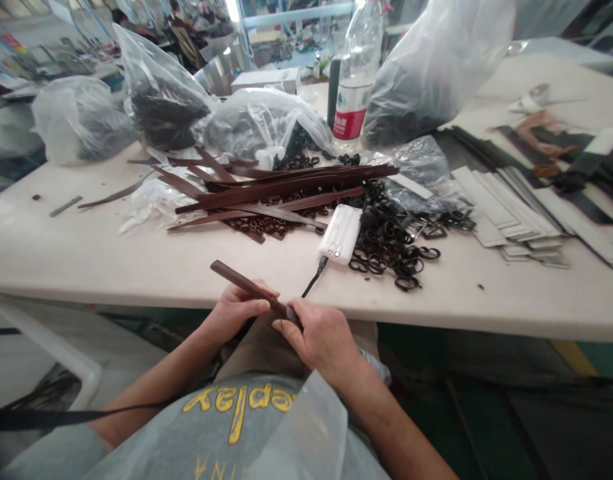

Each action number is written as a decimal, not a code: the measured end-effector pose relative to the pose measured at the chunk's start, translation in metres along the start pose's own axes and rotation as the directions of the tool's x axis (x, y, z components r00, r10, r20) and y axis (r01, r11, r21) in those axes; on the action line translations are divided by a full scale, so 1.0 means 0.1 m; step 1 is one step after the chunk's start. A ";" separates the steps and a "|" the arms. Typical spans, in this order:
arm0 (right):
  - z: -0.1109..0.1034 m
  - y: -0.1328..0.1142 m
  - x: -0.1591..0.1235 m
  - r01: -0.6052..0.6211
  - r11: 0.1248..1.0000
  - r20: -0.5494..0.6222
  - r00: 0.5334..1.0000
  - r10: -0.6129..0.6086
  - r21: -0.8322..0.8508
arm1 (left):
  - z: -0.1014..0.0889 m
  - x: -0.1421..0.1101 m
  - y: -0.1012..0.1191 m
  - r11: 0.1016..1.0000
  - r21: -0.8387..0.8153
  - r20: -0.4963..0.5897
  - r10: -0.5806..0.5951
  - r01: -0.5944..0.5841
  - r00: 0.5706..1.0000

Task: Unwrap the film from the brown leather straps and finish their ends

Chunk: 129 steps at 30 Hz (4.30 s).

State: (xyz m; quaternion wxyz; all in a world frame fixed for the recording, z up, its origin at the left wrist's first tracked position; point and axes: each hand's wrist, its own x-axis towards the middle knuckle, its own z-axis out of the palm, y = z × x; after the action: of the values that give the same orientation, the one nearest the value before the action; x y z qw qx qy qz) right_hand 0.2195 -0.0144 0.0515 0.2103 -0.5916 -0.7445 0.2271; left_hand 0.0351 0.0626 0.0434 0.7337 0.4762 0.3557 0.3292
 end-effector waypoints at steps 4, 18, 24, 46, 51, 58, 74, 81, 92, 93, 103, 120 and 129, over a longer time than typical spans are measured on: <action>0.03 0.01 -0.01 -0.045 0.995 0.010 0.999 0.046 -0.090 | -0.01 0.02 0.03 1.000 0.018 -0.044 -0.008 0.009 0.999; -0.45 -0.31 0.27 0.346 0.644 -0.545 0.828 0.132 0.682 | 0.26 0.09 -0.14 0.986 0.046 0.323 0.140 -0.163 0.936; -0.86 -0.69 0.52 0.557 0.379 -0.668 0.682 0.297 0.739 | 0.65 0.03 -0.06 0.966 0.190 0.487 0.062 -0.174 0.871; -0.11 0.18 -0.23 -0.010 0.530 -0.343 0.751 0.564 0.848 | 0.28 0.04 0.47 0.702 0.543 0.319 0.336 -0.461 0.887; -0.10 0.25 -0.24 0.077 0.416 -0.374 0.604 0.704 0.906 | 0.19 -0.22 0.44 0.811 0.434 0.313 0.272 -0.391 0.910; 0.08 0.03 -0.23 0.082 0.231 -0.228 0.647 0.727 0.970 | 0.28 -0.13 0.00 0.971 0.214 0.133 -0.139 0.109 0.981; -0.08 0.94 -1.13 -0.075 0.010 0.022 0.406 0.913 0.997 | 0.32 -0.11 -0.11 0.980 0.081 0.073 -0.190 0.184 0.979; -0.50 1.01 -1.66 -0.762 0.560 0.137 0.623 0.770 0.325 | 0.30 -0.08 -0.15 0.959 0.118 0.129 -0.274 0.259 0.953; -0.21 0.15 -0.41 -0.303 0.875 0.388 0.910 0.147 0.379 | 0.32 -0.16 -0.16 0.943 0.143 0.247 -0.327 0.300 0.912; -0.20 0.16 -0.41 -0.342 0.845 0.435 0.888 0.148 0.411 | 0.29 -0.16 -0.15 0.946 0.142 0.240 -0.319 0.292 0.917; -0.32 0.34 -0.72 -0.468 0.751 0.491 0.843 0.220 0.466 | -0.02 -0.13 -0.04 0.950 0.166 0.082 -0.279 0.263 0.957; -0.17 0.04 -0.29 -0.280 0.860 0.267 0.947 0.176 0.427 | -0.02 -0.16 -0.03 0.948 0.211 0.129 -0.268 0.238 0.955; -0.01 0.01 -0.24 -0.133 0.944 -0.068 0.985 0.160 0.301 | 0.08 -0.17 -0.09 0.958 0.133 0.036 -0.263 0.256 0.964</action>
State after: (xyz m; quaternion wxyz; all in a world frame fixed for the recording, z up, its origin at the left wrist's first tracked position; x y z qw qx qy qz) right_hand 0.2264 -0.0372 0.0506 0.3126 -0.6171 -0.6457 0.3232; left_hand 0.0339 0.0421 0.0411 0.7480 0.4798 0.4156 0.1941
